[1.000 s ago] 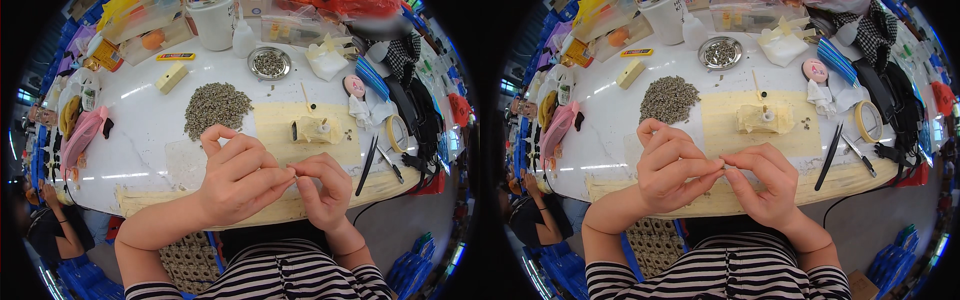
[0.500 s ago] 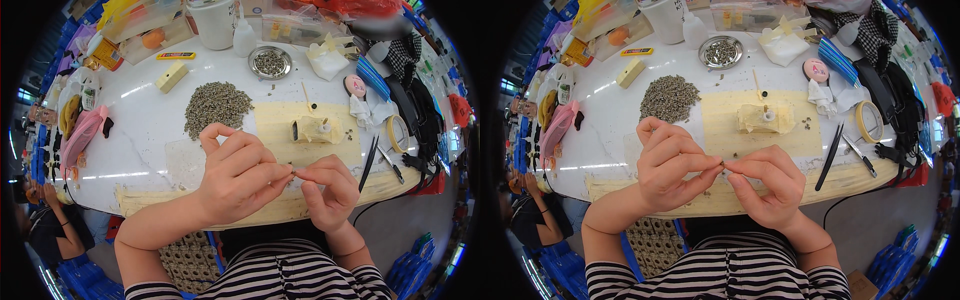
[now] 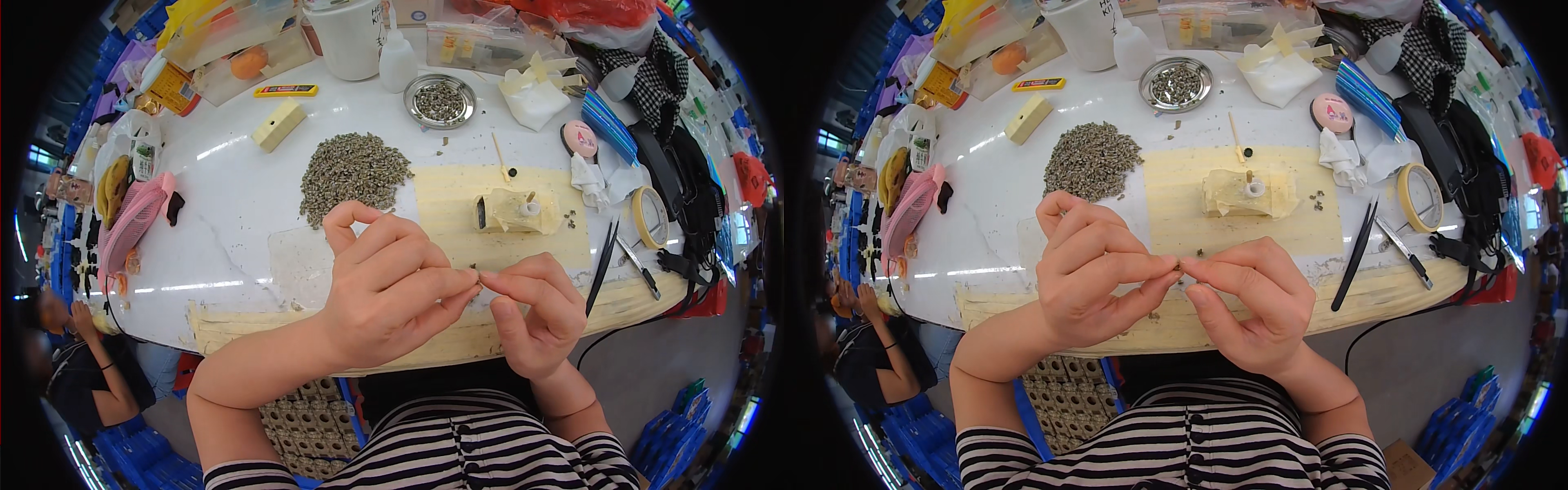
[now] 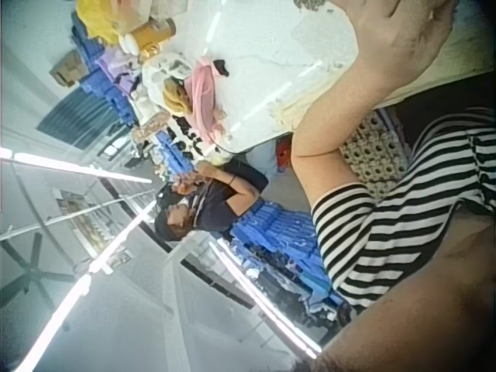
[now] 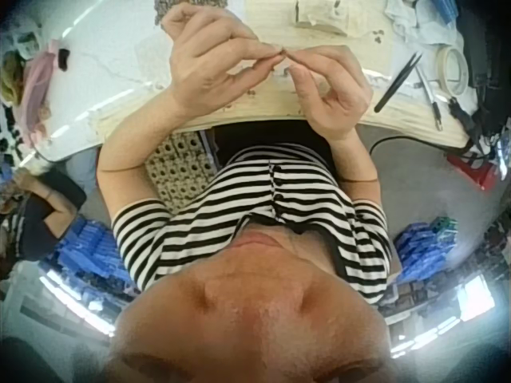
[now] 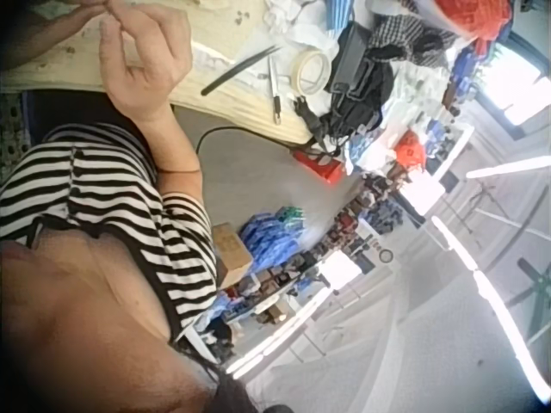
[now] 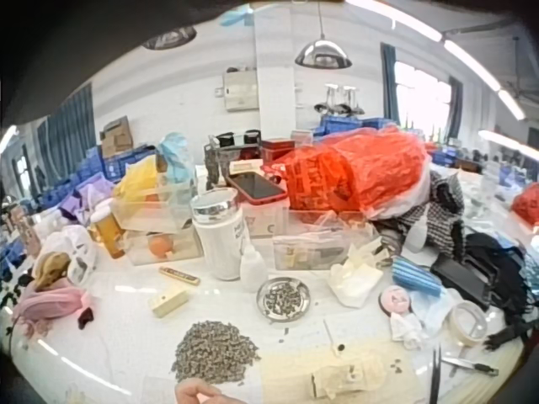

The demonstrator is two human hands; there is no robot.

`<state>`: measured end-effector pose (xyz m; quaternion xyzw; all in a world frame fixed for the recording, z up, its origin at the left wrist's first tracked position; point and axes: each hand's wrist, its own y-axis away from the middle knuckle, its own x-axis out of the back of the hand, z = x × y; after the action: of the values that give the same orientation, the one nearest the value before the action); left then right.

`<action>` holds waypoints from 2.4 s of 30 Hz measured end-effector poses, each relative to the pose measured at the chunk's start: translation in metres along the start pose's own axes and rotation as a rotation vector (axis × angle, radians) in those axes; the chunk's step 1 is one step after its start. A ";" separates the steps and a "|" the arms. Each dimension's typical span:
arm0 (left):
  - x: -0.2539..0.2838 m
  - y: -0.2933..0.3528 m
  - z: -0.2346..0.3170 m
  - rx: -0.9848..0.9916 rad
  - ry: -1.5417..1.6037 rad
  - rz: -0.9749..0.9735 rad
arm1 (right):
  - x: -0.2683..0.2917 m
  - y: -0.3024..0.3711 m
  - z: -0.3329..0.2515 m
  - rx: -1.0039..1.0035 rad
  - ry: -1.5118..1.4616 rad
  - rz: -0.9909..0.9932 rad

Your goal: The person assembles small toy components by hand, inserting a small pin or axle into a larger plastic piece and then fitting another small component onto it.

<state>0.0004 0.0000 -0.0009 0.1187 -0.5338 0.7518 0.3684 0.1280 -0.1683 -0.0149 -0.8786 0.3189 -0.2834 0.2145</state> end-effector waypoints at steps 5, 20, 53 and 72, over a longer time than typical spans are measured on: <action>0.000 0.000 0.001 -0.031 0.014 -0.008 | -0.003 0.000 0.002 -0.074 -0.046 -0.040; 0.000 0.000 0.002 -0.005 -0.016 -0.039 | 0.000 -0.001 0.001 -0.010 -0.057 0.009; 0.000 -0.001 0.001 0.010 -0.008 -0.026 | 0.001 0.001 -0.001 -0.042 -0.046 0.011; 0.000 0.000 0.000 -0.018 -0.009 -0.022 | -0.001 -0.002 0.000 -0.069 -0.055 -0.003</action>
<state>0.0001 -0.0002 -0.0004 0.1245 -0.5409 0.7422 0.3755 0.1282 -0.1661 -0.0148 -0.8935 0.3210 -0.2482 0.1924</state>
